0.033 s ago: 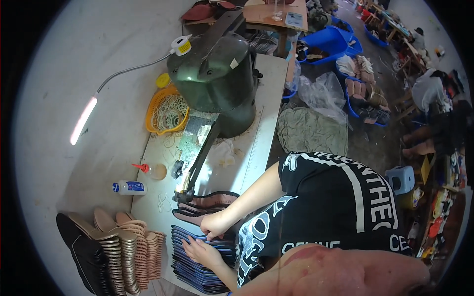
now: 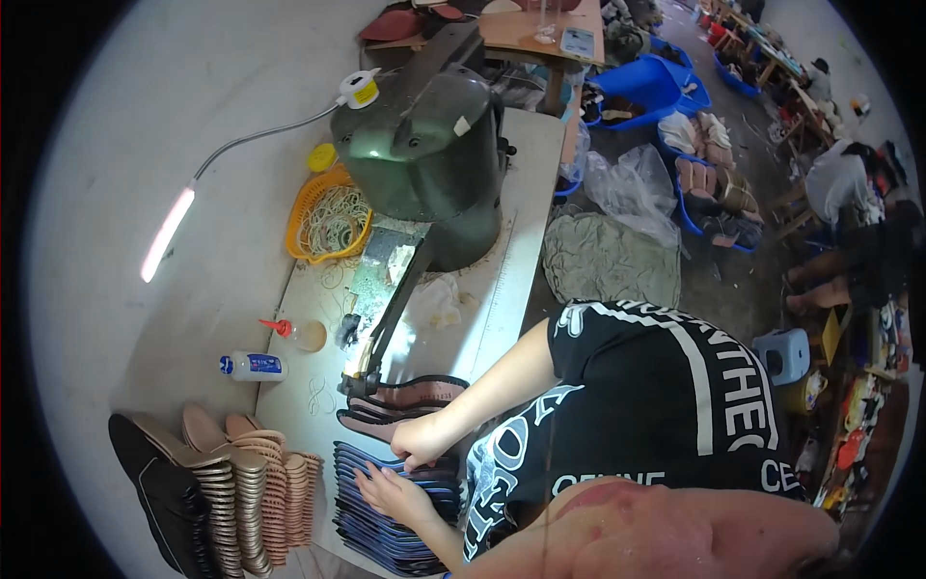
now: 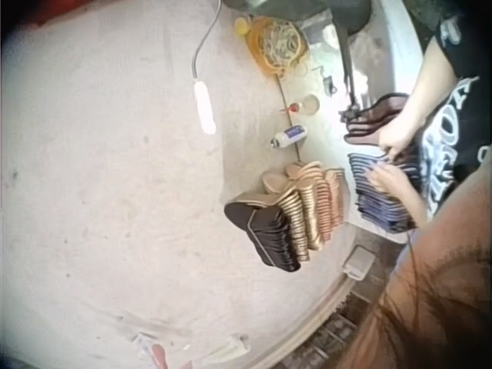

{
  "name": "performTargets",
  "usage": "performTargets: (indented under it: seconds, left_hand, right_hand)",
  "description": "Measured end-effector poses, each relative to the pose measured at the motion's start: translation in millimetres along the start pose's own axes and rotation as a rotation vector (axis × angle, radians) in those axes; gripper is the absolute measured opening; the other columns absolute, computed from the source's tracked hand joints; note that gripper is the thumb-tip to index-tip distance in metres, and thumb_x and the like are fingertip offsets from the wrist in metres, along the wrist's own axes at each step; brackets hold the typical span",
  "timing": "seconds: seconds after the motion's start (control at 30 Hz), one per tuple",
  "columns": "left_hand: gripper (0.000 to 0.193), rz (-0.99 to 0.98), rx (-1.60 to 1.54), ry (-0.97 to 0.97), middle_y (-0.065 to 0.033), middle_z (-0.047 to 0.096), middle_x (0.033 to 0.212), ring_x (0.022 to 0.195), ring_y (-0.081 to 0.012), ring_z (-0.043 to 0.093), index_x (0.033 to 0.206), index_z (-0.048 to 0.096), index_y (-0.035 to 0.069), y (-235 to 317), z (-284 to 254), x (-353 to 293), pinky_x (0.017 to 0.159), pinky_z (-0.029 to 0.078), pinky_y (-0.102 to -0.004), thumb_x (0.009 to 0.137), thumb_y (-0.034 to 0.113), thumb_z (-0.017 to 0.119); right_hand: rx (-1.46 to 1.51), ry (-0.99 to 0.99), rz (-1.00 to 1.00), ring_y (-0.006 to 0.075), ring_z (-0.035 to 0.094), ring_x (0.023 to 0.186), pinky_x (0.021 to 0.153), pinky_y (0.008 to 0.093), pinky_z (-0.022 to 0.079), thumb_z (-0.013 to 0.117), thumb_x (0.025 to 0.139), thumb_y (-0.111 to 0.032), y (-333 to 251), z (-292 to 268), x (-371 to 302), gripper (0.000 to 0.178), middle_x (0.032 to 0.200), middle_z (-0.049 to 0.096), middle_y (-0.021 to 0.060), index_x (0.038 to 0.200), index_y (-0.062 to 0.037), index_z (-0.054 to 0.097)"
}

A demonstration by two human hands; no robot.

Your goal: Checking and aligning shoe sole components before stitching or assembly.

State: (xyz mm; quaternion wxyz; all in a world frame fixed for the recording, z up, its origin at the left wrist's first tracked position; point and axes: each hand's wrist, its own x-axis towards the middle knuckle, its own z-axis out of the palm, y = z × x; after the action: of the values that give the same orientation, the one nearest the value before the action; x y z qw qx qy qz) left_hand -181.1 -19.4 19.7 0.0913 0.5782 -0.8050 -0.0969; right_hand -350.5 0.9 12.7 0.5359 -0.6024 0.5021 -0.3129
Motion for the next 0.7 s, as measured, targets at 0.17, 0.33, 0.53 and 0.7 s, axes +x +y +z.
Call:
performTargets:
  seconds: [0.17,0.33,0.53,0.7]
  left_hand:
    - [0.039,0.002,-0.029,-0.028,-0.0167,0.036,0.144,0.134,-0.0341,0.028,0.124,0.054,-0.002,-7.5,-0.1,6.3,0.109,0.020,-0.0454,0.094,0.019,0.040]
    - [0.059,-0.385,-1.480,0.096,-0.0169,0.037,0.142,0.131,-0.0315,0.035,0.138,0.034,0.001,-10.2,-5.2,7.2,0.106,0.029,-0.0467,0.098,0.044,0.028]
    - [0.058,-0.177,-1.718,0.219,-0.0170,0.046,0.130,0.114,-0.0245,0.049,0.134,0.038,-0.001,33.0,-57.4,5.7,0.098,0.040,-0.0396,0.094,0.040,0.044]
    - [0.050,-0.228,-1.634,0.074,-0.0132,0.056,0.111,0.099,-0.0206,0.057,0.127,0.043,-0.003,42.7,-54.3,3.9,0.087,0.045,-0.0327,0.090,0.030,0.052]
  right_hand:
    - [-0.387,0.275,-0.285,0.0360,0.063,0.068,0.059,0.0435,0.049,0.069,0.072,-0.019,-24.9,-13.6,-17.2,0.022,0.066,0.062,0.0177,0.076,0.0017,0.062]
    - [-0.159,0.227,-0.437,0.0349,0.061,0.079,0.069,0.0407,0.048,0.068,0.073,-0.018,-86.9,-47.2,-72.2,0.025,0.083,0.063,0.0175,0.088,0.0012,0.062]
    - [0.003,0.143,-0.461,0.0290,0.061,0.073,0.065,0.0366,0.047,0.069,0.075,-0.019,-70.8,-49.0,-78.0,0.024,0.078,0.063,0.0150,0.088,0.0006,0.063]
    - [0.459,-0.160,-0.258,0.0158,0.062,0.075,0.067,0.0291,0.047,0.058,0.092,-0.026,-55.3,-49.0,-81.6,0.028,0.084,0.066,0.0073,0.094,0.0010,0.064]
